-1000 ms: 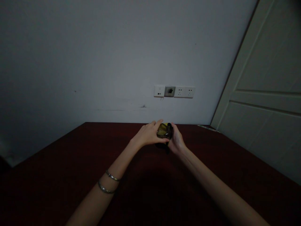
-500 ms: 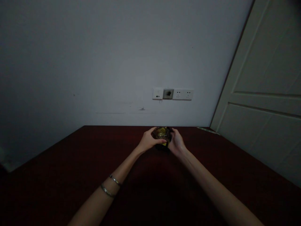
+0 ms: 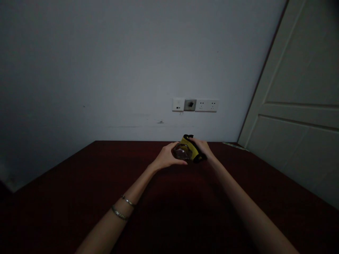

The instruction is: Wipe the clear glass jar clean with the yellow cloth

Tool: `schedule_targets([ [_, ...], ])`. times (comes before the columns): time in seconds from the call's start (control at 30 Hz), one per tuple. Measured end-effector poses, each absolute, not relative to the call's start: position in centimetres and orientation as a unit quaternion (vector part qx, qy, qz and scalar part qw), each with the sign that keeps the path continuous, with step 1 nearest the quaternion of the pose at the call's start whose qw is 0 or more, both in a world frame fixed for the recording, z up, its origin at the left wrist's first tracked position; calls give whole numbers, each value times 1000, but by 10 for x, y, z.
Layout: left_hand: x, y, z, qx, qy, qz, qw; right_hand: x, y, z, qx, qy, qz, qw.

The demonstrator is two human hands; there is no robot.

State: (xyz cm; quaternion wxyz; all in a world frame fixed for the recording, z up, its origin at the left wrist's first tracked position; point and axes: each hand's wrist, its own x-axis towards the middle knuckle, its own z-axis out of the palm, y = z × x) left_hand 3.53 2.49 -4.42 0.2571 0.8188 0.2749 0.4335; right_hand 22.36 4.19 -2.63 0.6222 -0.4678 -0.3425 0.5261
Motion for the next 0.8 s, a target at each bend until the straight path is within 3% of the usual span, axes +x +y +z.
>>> schedule_targets([
  [0.23, 36, 24, -45, 817, 298, 430, 243, 204, 42, -38, -409, -348, 593, 600],
  [0.43, 39, 34, -58, 786, 287, 442, 322, 196, 37, -46, -350, -327, 645, 595],
  [0.8, 39, 50, -74, 727, 376, 482, 313, 168, 41, -69, -354, -262, 576, 689],
])
